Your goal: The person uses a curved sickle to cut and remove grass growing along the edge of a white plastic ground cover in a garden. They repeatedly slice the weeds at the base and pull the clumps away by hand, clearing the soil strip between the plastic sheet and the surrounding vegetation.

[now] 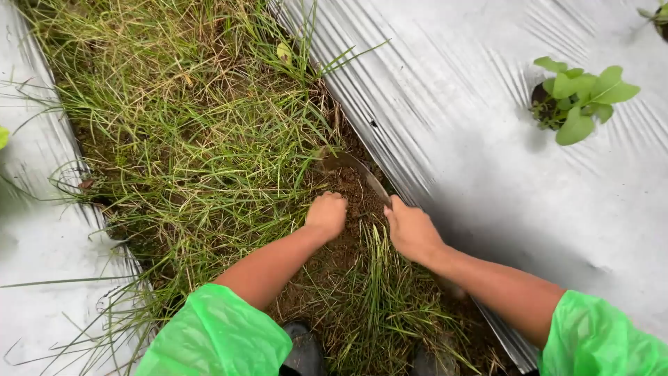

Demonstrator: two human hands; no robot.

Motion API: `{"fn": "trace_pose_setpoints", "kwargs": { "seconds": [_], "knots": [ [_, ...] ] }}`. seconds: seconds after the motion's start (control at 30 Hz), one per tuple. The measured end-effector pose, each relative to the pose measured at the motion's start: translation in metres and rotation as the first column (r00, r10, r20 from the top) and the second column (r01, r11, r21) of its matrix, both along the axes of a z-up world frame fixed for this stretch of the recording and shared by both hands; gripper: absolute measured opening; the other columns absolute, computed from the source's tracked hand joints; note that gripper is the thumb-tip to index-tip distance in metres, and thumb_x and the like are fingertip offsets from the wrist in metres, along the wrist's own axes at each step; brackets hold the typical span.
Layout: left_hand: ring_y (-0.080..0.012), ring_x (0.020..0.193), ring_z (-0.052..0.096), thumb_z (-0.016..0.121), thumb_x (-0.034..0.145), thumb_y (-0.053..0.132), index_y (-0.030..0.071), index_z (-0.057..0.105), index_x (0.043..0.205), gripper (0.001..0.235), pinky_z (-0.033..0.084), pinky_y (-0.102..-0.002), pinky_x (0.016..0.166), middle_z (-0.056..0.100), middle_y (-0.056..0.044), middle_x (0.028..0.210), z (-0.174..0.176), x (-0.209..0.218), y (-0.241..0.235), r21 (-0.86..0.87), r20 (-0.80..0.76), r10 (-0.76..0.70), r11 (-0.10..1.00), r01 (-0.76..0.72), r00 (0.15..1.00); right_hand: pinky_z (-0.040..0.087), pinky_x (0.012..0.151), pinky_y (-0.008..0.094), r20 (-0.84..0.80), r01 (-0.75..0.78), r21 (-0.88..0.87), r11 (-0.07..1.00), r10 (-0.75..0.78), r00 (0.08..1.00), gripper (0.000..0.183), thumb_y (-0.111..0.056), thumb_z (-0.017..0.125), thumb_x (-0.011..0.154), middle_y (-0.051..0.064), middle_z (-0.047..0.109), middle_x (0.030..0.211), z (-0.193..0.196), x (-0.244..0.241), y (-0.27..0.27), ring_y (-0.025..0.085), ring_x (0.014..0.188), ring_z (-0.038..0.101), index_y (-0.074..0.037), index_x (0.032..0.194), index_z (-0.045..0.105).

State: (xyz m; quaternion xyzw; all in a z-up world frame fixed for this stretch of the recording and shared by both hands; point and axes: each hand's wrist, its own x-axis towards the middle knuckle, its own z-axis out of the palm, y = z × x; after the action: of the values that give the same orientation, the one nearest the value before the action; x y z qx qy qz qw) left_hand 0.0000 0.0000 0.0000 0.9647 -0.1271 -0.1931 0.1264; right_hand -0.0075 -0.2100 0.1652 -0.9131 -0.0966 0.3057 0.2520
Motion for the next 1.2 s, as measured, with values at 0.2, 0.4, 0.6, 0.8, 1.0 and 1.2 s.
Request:
{"fn": "trace_pose_setpoints", "kwargs": {
  "seconds": [0.2, 0.4, 0.6, 0.8, 1.0, 1.2],
  "knots": [
    [-0.0322, 0.112, 0.064, 0.061, 0.103, 0.016, 0.000, 0.072, 0.116, 0.024, 0.056, -0.044, 0.094, 0.069, -0.016, 0.109, -0.029, 0.009, 0.042, 0.016, 0.080, 0.017, 1.000, -0.019, 0.997, 0.059, 0.068, 0.056, -0.044, 0.064, 0.179, 0.982, -0.057, 0.997, 0.032, -0.016, 0.038, 0.108, 0.033, 0.072, 0.087, -0.074, -0.013, -0.007, 0.049, 0.083, 0.075, 0.006, 0.119, 0.059],
    [-0.0326, 0.124, 0.058, 0.064, 0.103, 0.017, -0.003, 0.062, 0.134, 0.037, 0.055, -0.047, 0.101, 0.062, -0.017, 0.125, -0.026, 0.028, 0.045, 0.036, 0.085, 0.146, 0.988, -0.149, 0.986, 0.055, 0.065, 0.056, -0.051, 0.075, 0.182, 0.980, -0.066, 0.996, 0.023, -0.016, 0.041, 0.106, 0.028, 0.073, 0.082, -0.088, 0.003, -0.002, 0.046, 0.080, 0.075, -0.002, 0.113, 0.058],
    [-0.0320, 0.110, 0.065, 0.067, 0.100, 0.012, -0.001, 0.069, 0.117, 0.022, 0.060, -0.043, 0.088, 0.065, -0.017, 0.111, -0.093, 0.037, 0.059, 0.099, 0.167, 0.117, 0.986, -0.134, 0.979, 0.059, 0.063, 0.049, -0.144, 0.073, 0.046, 0.996, -0.066, 0.987, 0.030, -0.019, 0.042, 0.106, 0.029, 0.077, 0.089, -0.076, -0.003, -0.022, 0.040, 0.078, 0.078, -0.001, 0.124, 0.058],
    [-0.0392, 0.080, 0.062, 0.057, 0.074, -0.016, 0.004, 0.060, 0.095, 0.029, 0.054, -0.053, 0.063, 0.061, -0.018, 0.094, -0.097, 0.048, 0.070, 0.069, 0.084, 0.206, 0.975, -0.212, 0.975, 0.039, 0.036, 0.020, -0.428, -0.106, -0.185, 0.977, 0.017, 0.903, 0.020, -0.025, 0.036, 0.114, -0.003, 0.053, 0.062, -0.043, -0.004, -0.046, 0.007, 0.045, 0.042, -0.017, 0.104, 0.051],
    [-0.0291, 0.103, 0.069, 0.059, 0.105, 0.019, 0.006, 0.067, 0.118, 0.020, 0.058, -0.048, 0.089, 0.065, -0.013, 0.112, -0.081, 0.047, 0.073, 0.070, 0.056, 0.181, 0.980, -0.185, 0.982, 0.057, 0.054, 0.041, -0.189, 0.059, -0.022, 0.998, -0.062, 0.980, 0.036, -0.020, 0.038, 0.107, 0.023, 0.077, 0.079, -0.053, 0.011, -0.038, 0.028, 0.062, 0.075, 0.000, 0.129, 0.058],
    [-0.0287, 0.106, 0.068, 0.056, 0.106, 0.022, 0.008, 0.066, 0.117, 0.020, 0.052, -0.050, 0.095, 0.064, -0.011, 0.113, -0.067, 0.045, 0.068, 0.118, 0.057, 0.187, 0.974, -0.193, 0.981, 0.051, 0.055, 0.045, -0.172, 0.060, 0.088, 0.994, -0.044, 0.984, 0.047, -0.024, 0.033, 0.110, 0.028, 0.074, 0.082, -0.080, 0.025, -0.013, 0.031, 0.064, 0.072, 0.010, 0.141, 0.046]
  ]
}}
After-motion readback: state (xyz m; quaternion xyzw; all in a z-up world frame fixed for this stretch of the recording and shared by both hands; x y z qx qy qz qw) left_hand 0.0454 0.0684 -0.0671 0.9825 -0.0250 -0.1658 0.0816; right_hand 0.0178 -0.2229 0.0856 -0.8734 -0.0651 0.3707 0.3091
